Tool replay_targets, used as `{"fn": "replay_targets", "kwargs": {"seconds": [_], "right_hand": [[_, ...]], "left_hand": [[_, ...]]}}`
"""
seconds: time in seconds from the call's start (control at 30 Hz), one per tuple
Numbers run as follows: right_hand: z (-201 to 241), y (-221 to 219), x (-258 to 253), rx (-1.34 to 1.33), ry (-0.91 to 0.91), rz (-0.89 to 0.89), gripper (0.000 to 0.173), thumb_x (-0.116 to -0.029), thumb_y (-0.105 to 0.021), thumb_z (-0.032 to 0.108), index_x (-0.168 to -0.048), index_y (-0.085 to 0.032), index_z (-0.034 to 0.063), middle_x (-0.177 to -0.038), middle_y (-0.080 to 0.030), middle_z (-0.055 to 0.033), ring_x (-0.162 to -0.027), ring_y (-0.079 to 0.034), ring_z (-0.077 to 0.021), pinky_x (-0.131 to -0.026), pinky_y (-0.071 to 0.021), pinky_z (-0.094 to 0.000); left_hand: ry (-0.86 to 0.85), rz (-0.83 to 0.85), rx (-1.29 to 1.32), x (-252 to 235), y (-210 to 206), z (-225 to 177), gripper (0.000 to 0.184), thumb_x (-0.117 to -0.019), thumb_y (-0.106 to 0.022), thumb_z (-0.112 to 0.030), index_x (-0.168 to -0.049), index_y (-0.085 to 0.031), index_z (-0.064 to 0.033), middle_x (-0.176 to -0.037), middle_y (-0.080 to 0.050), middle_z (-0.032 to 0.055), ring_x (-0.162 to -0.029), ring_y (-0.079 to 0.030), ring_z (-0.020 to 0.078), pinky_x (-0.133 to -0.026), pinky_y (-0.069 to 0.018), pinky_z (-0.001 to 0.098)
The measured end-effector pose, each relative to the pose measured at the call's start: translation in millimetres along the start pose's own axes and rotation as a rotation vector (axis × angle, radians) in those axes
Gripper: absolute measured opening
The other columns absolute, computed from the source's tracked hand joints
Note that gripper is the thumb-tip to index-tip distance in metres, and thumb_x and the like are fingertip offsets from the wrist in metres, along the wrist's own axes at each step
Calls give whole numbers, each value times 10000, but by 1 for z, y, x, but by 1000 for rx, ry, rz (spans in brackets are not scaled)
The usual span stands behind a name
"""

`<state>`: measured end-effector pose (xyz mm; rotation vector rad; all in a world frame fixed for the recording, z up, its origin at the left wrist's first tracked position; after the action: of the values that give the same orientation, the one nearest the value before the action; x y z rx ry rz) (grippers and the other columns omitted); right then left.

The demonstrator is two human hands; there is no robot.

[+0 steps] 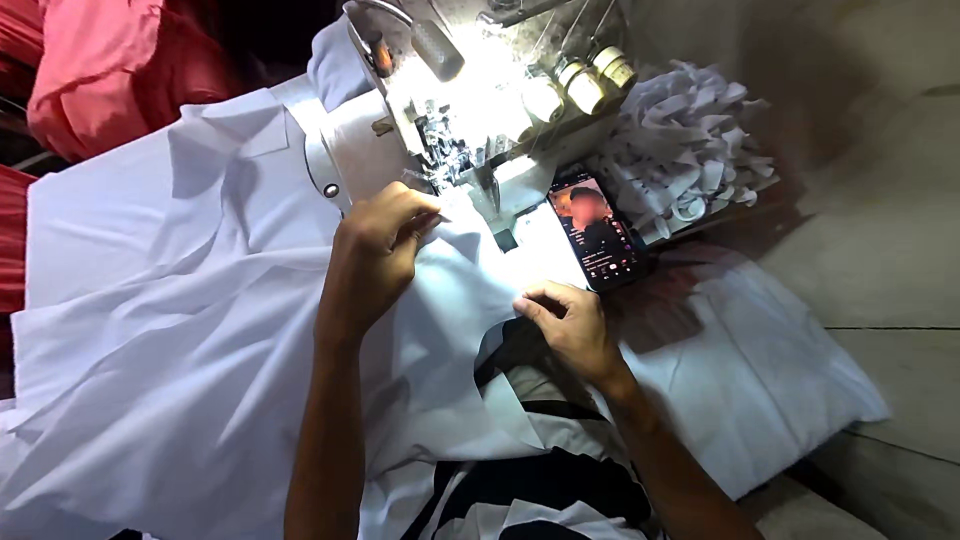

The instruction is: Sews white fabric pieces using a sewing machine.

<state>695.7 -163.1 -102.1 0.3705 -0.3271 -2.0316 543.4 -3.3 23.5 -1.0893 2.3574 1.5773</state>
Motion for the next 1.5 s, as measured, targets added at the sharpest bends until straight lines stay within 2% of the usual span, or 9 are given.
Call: {"fn": "replay_targets", "kwargs": {"seconds": [0.17, 0.3, 0.5, 0.73, 0.93, 1.13, 1.3, 1.43, 1.5], "right_hand": [[-2, 2, -2, -26, -56, 39, 195, -1011, -613, 189, -978, -765, 71, -789, -693, 30, -633, -608, 25, -611, -523, -135], [-3, 4, -4, -95, -96, 56, 171, -1013, -602, 136, -1012, -755, 62, -756, -680, 43, -600, -590, 28, -586, -511, -129], [-5, 3, -6, -107, -128, 64, 119, -974, -675, 151, -1024, -747, 70, -844, -724, 23, -610, -616, 17, -576, -530, -143], [-6, 2, -7, -125, -156, 62, 145, -954, -682, 92, -1096, -700, 76, -930, -735, 9, -608, -631, -17, -555, -544, -169], [-6, 1, -8, -108, -155, 58, 148, -969, -650, 82, -1107, -704, 80, -890, -732, 25, -595, -616, -1, -553, -530, -163], [-8, 0, -8, -66, -183, 59, 129, -968, -656, 115, -1071, -725, 77, -863, -726, 23, -601, -615, 8, -573, -531, -158], [-2, 1, -9, 115, -205, 23, 229, -858, -810, 259, -1032, -752, 121, -842, -725, 56, -656, -597, 20, -643, -501, -182], [-1, 0, -11, 197, -190, -33, 180, -849, -814, 265, -961, -792, 125, -841, -756, 33, -723, -670, -18, -712, -554, -242], [-2, 0, -11, 198, -187, -45, 159, -849, -815, 261, -938, -807, 130, -855, -771, 29, -764, -700, -24, -742, -569, -254]], "left_hand": [[-25, -9, -28, 1, 3, -5, 164, -996, -605, -88, -1097, -734, -75, -1011, -694, 48, -911, -649, 157, -802, -487, 387], [-24, -10, -47, 2, 3, -7, 167, -998, -593, -82, -1089, -732, -67, -1021, -693, 60, -908, -644, 175, -787, -475, 391], [-17, -16, -50, 3, 4, -8, 168, -1000, -597, -85, -1101, -730, -66, -1040, -695, 69, -929, -647, 184, -801, -476, 393], [0, -23, -52, 5, 5, -5, 169, -1011, -588, -96, -1095, -731, -64, -1028, -691, 67, -917, -641, 175, -793, -474, 386], [2, -31, -51, 4, 7, -6, 167, -1018, -592, -119, -1099, -730, -72, -1016, -691, 61, -907, -641, 172, -787, -478, 382], [1, -26, -54, 3, 6, -5, 163, -1016, -601, -126, -1095, -731, -67, -996, -687, 65, -885, -636, 172, -777, -471, 381], [25, -32, -46, 2, 6, -3, 154, -1014, -607, -130, -1090, -728, -72, -987, -683, 56, -884, -640, 160, -775, -487, 370], [49, -44, -49, 1, 6, 0, 150, -1008, -614, -132, -1080, -731, -71, -965, -679, 44, -859, -634, 147, -758, -495, 359], [67, -60, -57, 1, 7, 2, 152, -1009, -620, -145, -1085, -727, -69, -973, -692, 41, -839, -642, 125, -743, -516, 321]]}}
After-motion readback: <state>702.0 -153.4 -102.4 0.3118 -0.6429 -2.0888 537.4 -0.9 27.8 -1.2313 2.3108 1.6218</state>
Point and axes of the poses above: each hand's wrist, its own x-axis away from the middle knuckle, its own y-axis out of the back of the hand, z = x × y, the point moved 10 cm from there along -x, towards the middle knuckle
